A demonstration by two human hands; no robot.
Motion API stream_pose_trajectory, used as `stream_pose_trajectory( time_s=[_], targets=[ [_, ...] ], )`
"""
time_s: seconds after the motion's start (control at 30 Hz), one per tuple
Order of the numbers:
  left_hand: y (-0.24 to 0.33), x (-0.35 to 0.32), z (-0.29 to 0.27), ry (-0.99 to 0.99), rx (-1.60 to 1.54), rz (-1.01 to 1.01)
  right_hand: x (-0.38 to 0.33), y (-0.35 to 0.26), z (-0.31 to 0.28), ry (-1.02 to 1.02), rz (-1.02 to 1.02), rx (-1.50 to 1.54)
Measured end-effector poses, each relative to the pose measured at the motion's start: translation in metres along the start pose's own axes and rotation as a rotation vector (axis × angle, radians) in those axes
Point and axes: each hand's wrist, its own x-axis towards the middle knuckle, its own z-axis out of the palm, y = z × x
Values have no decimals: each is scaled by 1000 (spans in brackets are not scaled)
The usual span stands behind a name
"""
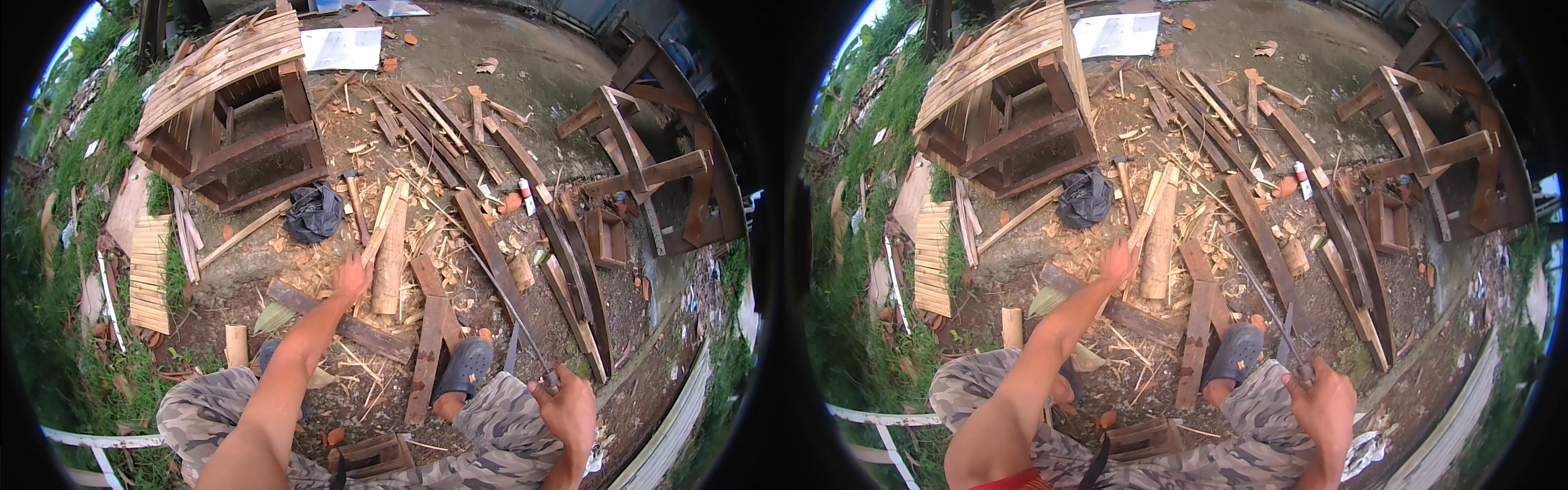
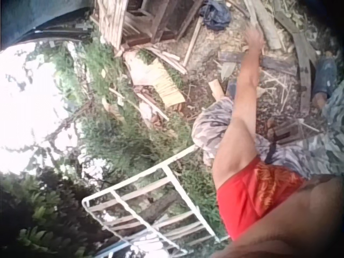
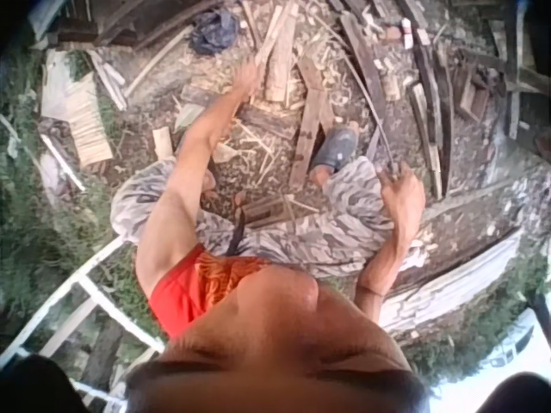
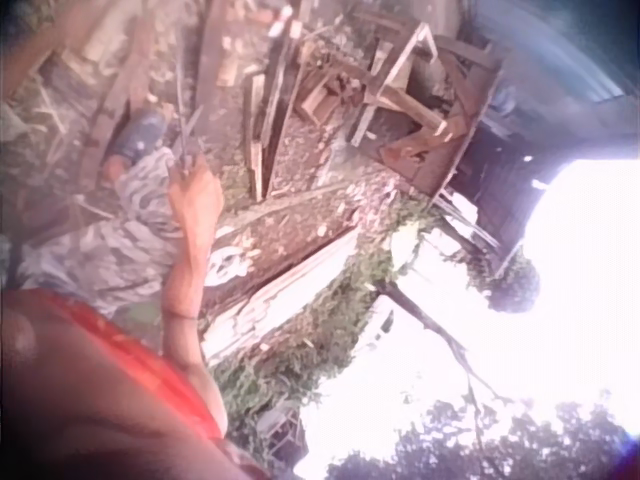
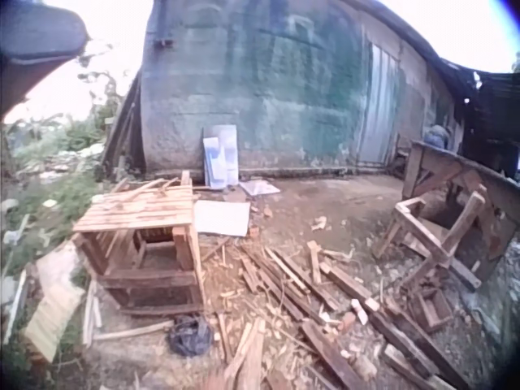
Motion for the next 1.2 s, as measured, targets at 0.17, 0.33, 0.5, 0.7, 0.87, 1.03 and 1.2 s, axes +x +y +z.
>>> stream_pose_trajectory(
  time_s=[0.17, 0.33, 0.5, 0.7, 0.87, 1.03, 1.2],
  targets=[
    [-4, 20, -14, 10, -10, -65, -1, 2, 0, 1, -15, -12],
    [-11, 22, -33, -119, -12, -68, 0, 3, 0, -22, 17, -44],
    [13, 49, -51, 97, -162, -68, -1, 1, -2, -39, 19, -48],
    [29, 58, -37, -184, -114, -222, -1, -1, -4, -39, 33, -57],
    [0, 20, -1, -335, -80, -194, -1, 4, -3, -38, 31, -72],
    [-3, 10, 16, -321, -126, -141, -4, 7, 1, -1, -27, -20],
    [11, -7, -3, -158, -270, -53, -8, 5, 1, 21, -83, 13]
  ],
)
